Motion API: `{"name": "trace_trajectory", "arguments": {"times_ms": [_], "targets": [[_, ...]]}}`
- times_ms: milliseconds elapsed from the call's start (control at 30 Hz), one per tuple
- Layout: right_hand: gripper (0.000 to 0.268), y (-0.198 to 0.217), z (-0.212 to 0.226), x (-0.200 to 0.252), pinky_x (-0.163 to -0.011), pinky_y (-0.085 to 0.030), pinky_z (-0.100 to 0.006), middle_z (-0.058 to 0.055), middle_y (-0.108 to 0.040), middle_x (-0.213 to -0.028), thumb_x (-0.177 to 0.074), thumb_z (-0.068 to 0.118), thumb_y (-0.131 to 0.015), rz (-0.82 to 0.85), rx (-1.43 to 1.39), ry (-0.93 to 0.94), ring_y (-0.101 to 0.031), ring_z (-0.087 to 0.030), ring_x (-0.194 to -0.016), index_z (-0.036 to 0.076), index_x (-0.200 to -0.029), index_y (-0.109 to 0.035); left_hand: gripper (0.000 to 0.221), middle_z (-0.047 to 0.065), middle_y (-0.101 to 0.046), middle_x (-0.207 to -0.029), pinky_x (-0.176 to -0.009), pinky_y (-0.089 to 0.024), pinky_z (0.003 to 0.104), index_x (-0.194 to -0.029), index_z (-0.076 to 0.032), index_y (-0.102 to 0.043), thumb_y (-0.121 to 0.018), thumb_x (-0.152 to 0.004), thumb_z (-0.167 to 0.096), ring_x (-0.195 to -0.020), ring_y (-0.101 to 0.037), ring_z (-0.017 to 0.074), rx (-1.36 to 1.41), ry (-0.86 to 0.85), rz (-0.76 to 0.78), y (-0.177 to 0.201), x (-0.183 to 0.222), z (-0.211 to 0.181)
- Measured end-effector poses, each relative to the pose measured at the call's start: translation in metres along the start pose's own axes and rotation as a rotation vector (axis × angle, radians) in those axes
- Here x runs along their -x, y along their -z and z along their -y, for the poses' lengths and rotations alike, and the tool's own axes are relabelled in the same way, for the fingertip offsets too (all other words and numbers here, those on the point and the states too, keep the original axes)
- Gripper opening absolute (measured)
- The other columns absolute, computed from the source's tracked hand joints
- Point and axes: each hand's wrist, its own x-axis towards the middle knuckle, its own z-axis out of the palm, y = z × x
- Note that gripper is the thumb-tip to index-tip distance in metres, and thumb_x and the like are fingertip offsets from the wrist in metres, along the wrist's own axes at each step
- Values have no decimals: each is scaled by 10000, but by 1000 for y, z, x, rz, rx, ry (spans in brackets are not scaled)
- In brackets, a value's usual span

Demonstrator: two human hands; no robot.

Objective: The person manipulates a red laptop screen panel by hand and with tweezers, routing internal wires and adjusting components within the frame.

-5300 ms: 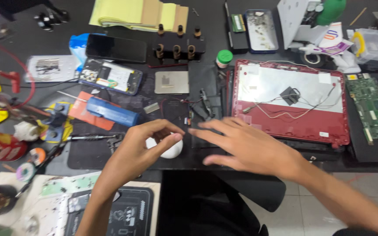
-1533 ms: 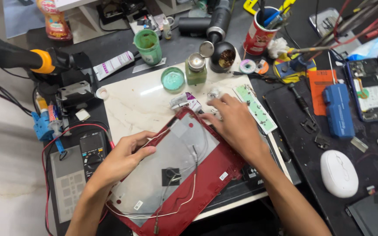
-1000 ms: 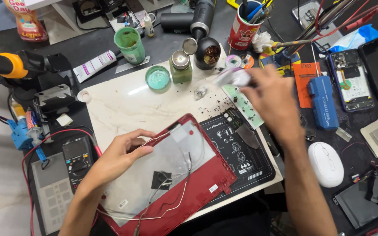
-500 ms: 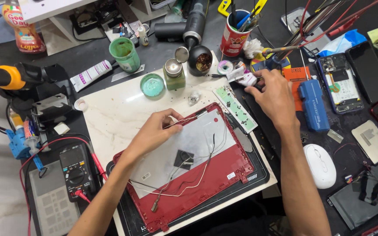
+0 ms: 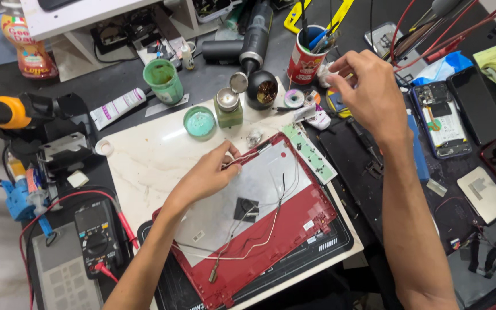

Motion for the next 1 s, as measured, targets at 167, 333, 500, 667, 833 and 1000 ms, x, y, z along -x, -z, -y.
{"name": "trace_trajectory", "arguments": {"times_ms": [167, 333, 500, 667, 833, 1000], "targets": [[125, 6, -3, -12, -746, -574, -361, -150, -714, -979, -971, 47, -767, -108, -50, 11, -731, -243, -858, -13, -1065, -713, 257, 66, -656, -804, -659, -487, 318, -1013, -25, -648, -661, -938, -271, -708, -560, 148, 75, -27, 49, -1, -7, 4], [203, -6, 6, -28, -711, -540, -407, -148, -669, -964, -980, 48, -770, -165, 32, -23, -699, -281, -805, 28, -1168, -698, 275, 30, -637, -759, -647, -481, 282, -978, -20, -666, -665, -942, -293, -697, -555, 109, 66, -21, 42, -1, -13, 5], [274, -16, 6, -38, -744, -516, -458, -167, -585, -1065, -923, 21, -803, -193, 182, 85, -652, -358, -903, 73, -1182, -731, 275, 6, -642, -769, -647, -479, 262, -992, -22, -679, -645, -958, -293, -711, -560, 85, 164, -32, 73, 4, -13, 5], [165, -28, 6, -45, -788, -524, -449, -146, -573, -1106, -941, 5, -801, -196, 207, 82, -653, -339, -946, 85, -1083, -771, 269, 8, -604, -727, -587, -432, 286, -1006, -36, -699, -637, -967, -295, -668, -511, 95, 197, 39, 90, 8, -12, 3], [76, -32, 19, -51, -682, -538, -365, -152, -550, -1121, -985, -28, -774, -233, 77, 83, -647, -236, -792, -22, -1032, -714, 286, 11, -606, -698, -569, -432, 295, -1040, -36, -701, -627, -971, -303, -642, -506, 97, 191, 2, 80, 12, -13, 5], [46, -22, -15, -43, -739, -555, -284, -130, -540, -1178, -1052, -66, -634, -360, -47, 159, -642, -161, -922, -48, -1077, -669, 299, 95, -649, -728, -628, -484, 342, -1114, -32, -700, -583, -1001, -282, -665, -576, 171, 121, -111, 55, 11, -11, 11]]}}
